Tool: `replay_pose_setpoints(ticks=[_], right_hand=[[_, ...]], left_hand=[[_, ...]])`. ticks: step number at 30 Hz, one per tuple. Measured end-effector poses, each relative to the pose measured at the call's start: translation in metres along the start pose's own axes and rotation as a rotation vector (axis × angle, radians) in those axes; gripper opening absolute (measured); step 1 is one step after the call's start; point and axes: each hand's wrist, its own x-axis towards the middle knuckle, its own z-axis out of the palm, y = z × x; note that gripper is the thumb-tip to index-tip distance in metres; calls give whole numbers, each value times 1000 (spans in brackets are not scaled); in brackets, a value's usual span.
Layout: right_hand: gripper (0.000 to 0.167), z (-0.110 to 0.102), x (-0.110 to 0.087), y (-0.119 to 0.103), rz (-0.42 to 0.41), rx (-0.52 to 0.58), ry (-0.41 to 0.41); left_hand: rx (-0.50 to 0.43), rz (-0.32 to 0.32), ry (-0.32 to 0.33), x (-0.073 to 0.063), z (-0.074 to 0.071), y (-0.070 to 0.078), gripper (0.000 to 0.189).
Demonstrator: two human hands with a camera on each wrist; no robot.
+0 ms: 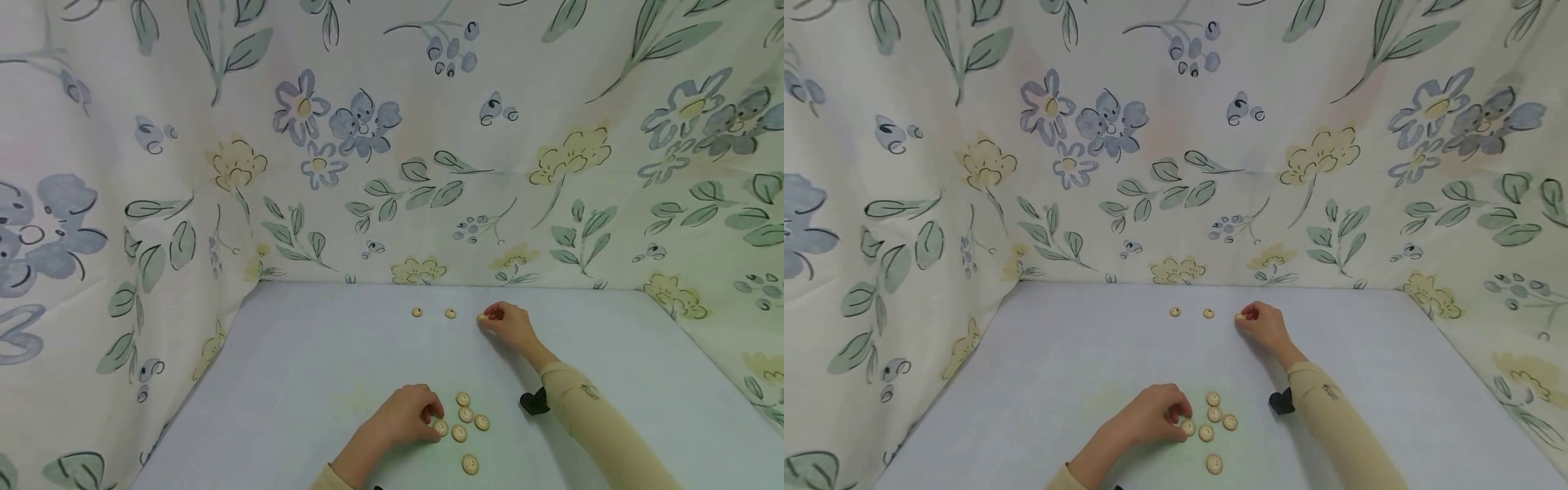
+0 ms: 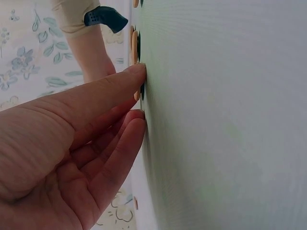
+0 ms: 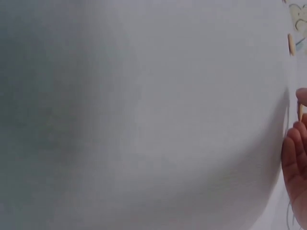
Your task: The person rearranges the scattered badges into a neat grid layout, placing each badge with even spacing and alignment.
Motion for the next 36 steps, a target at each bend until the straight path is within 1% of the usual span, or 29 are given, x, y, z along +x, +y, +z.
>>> replay_pose_setpoints(ticks=[11, 18, 26, 36], right_hand=[[24, 4, 8, -4, 2, -5, -21], [25, 7, 11, -4, 22, -20, -37], [26, 8, 12, -4, 50, -27, -30], [26, 9, 13, -4, 45, -36, -22]], left_hand=[[0, 16, -2, 0, 1, -1, 22], [-2, 20, 0, 0, 1, 0, 22], [-9, -5, -7, 0, 0, -1, 23], [-45, -17, -5, 0, 0, -1, 23]])
